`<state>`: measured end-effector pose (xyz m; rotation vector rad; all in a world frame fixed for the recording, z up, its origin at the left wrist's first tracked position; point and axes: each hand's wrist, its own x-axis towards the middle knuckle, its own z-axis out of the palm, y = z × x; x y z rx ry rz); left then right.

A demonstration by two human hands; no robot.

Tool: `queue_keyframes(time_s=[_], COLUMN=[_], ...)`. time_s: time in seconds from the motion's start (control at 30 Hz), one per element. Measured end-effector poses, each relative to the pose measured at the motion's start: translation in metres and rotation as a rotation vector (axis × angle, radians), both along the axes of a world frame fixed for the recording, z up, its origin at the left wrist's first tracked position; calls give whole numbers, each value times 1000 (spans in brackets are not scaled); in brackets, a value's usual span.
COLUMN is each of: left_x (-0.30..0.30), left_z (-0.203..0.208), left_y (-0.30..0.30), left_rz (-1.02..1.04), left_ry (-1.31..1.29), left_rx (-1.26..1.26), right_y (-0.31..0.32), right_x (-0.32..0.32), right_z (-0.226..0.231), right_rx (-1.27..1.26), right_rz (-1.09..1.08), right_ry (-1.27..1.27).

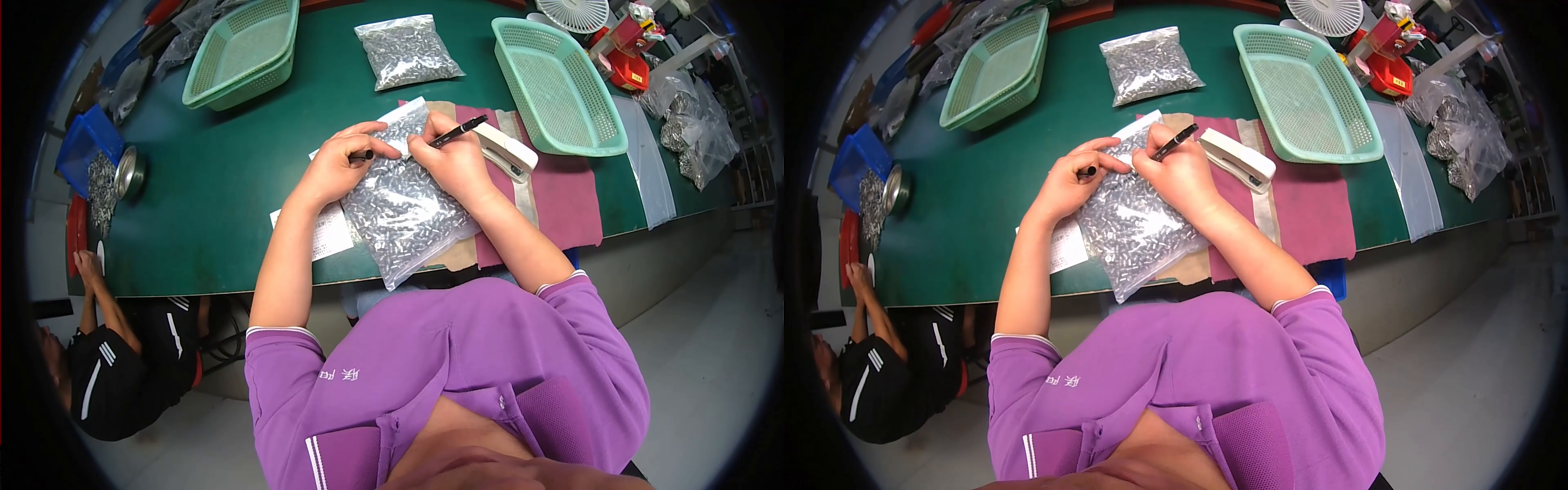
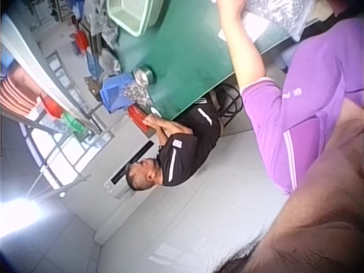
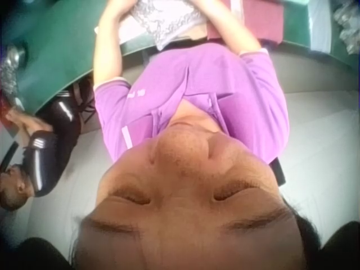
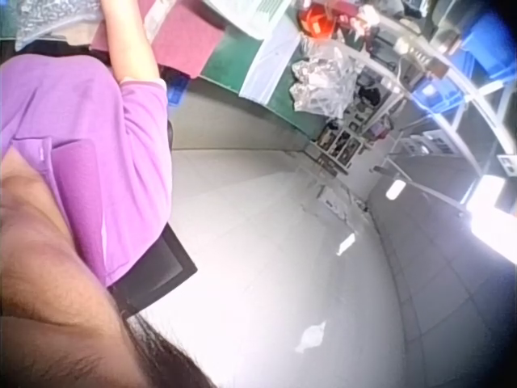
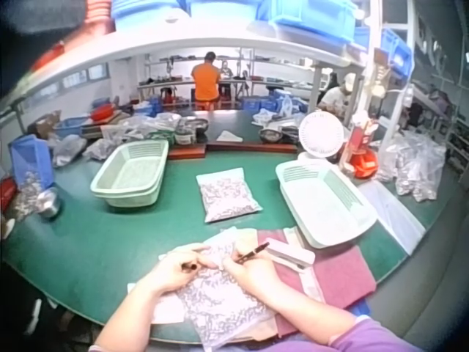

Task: The recorder is sorting small metal parts into plastic bags and labeling them with a pen.

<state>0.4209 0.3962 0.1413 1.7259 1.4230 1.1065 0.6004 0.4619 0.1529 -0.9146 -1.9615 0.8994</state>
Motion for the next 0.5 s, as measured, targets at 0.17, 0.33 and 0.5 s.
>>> queue_keyframes(time_s=[0.17, 0.33, 0.5], left_x=[-1, -2, 0], left_z=[-2, 0, 0], left_y=[1, 0, -1], left_rz=[2, -1, 7], left_ry=[4, 15, 20], left_rx=[-3, -16, 6], right_y=[0, 2, 1], right_x=[-1, -1, 1], right_z=[0, -2, -4], right_rx=[-46, 2, 3], right_rz=[2, -6, 4], right_ry=[55, 40, 65])
